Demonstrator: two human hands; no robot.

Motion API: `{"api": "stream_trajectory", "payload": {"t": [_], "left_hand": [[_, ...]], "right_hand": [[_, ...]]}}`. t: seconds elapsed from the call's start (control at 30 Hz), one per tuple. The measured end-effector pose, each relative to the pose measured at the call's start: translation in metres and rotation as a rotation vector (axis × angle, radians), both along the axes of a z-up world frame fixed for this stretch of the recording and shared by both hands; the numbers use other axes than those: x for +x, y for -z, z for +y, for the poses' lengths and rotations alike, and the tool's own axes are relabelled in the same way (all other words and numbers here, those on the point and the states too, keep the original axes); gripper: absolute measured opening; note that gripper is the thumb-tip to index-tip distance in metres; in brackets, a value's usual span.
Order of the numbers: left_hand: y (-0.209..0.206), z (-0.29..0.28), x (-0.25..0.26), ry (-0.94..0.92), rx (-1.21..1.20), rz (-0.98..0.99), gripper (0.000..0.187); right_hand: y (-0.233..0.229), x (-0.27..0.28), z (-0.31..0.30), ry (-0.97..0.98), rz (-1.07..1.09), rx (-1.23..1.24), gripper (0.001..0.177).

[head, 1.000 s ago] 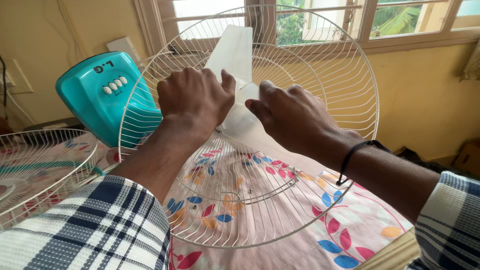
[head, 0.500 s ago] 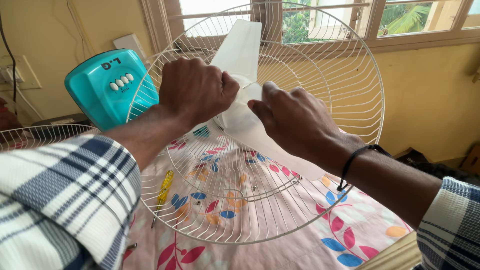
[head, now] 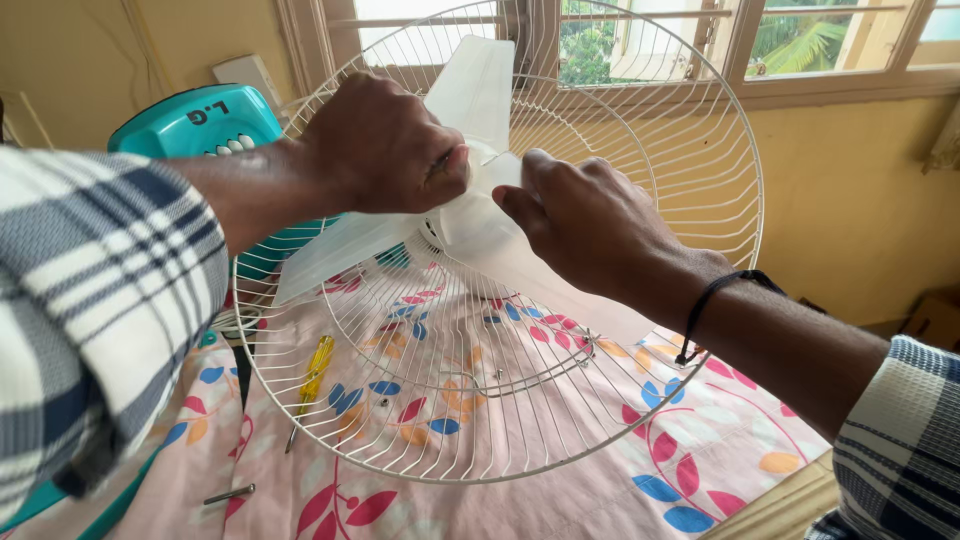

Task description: The person disassembles a table fan by removing the front grille, fan blades, and rear grille using a screwdriver. They then unscrew the back panel of the fan motor housing.

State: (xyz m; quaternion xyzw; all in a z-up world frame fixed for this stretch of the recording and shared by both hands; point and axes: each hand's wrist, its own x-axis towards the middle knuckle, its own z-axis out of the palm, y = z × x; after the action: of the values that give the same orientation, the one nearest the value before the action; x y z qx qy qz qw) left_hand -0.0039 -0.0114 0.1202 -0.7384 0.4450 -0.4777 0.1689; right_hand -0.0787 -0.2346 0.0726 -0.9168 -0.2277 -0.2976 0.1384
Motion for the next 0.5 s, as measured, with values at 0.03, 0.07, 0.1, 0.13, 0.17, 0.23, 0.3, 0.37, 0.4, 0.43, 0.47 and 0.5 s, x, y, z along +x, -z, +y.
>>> {"api": "stream_trajectory", "payload": {"t": [0.03, 0.07, 0.1, 0.13, 0.17, 0.23, 0.3, 0.37, 0.4, 0.43, 0.47, 0.5], "left_hand": [[0.000, -0.003, -0.004, -0.053, -0.019, 0.006, 0.043], [0.000, -0.006, -0.008, -0.117, -0.052, 0.055, 0.047], [0.001, -0.009, -0.013, -0.183, -0.084, 0.105, 0.050], [0.001, -0.011, -0.017, -0.249, -0.117, 0.156, 0.053], [0.002, -0.014, -0.022, -0.368, -0.178, 0.203, 0.062], [0.004, -0.026, -0.028, -0.603, -0.296, 0.299, 0.080], [0.010, -0.037, -0.032, -0.727, -0.490, 0.442, 0.083], [0.015, -0.047, -0.035, -0.809, -0.622, 0.521, 0.083], [0.017, -0.050, -0.035, -0.830, -0.659, 0.528, 0.081], [0.021, -0.051, -0.036, -0.851, -0.703, 0.539, 0.079], [0.025, -0.052, -0.036, -0.806, -0.731, 0.478, 0.077], [0.030, -0.051, -0.036, -0.764, -0.754, 0.414, 0.074]], "right_hand": [[-0.001, 0.000, -0.002, 0.000, -0.006, 0.002, 0.039], [-0.001, 0.000, -0.003, 0.006, -0.017, -0.007, 0.039], [-0.001, 0.000, -0.003, 0.012, -0.026, -0.015, 0.039], [0.000, 0.000, -0.003, 0.017, -0.034, -0.024, 0.040], [-0.001, 0.000, -0.001, 0.025, -0.012, -0.018, 0.039], [-0.001, -0.001, 0.000, 0.046, 0.035, -0.001, 0.038], [0.001, -0.001, 0.000, 0.035, -0.004, 0.001, 0.039], [0.002, -0.001, -0.001, 0.037, -0.015, 0.001, 0.040], [0.003, -0.001, 0.000, 0.044, -0.008, 0.000, 0.040], [0.002, -0.001, 0.001, 0.050, 0.001, -0.010, 0.040], [0.001, -0.002, 0.001, 0.047, 0.002, -0.006, 0.040], [0.001, -0.002, 0.002, 0.041, 0.003, 0.004, 0.040]]}}
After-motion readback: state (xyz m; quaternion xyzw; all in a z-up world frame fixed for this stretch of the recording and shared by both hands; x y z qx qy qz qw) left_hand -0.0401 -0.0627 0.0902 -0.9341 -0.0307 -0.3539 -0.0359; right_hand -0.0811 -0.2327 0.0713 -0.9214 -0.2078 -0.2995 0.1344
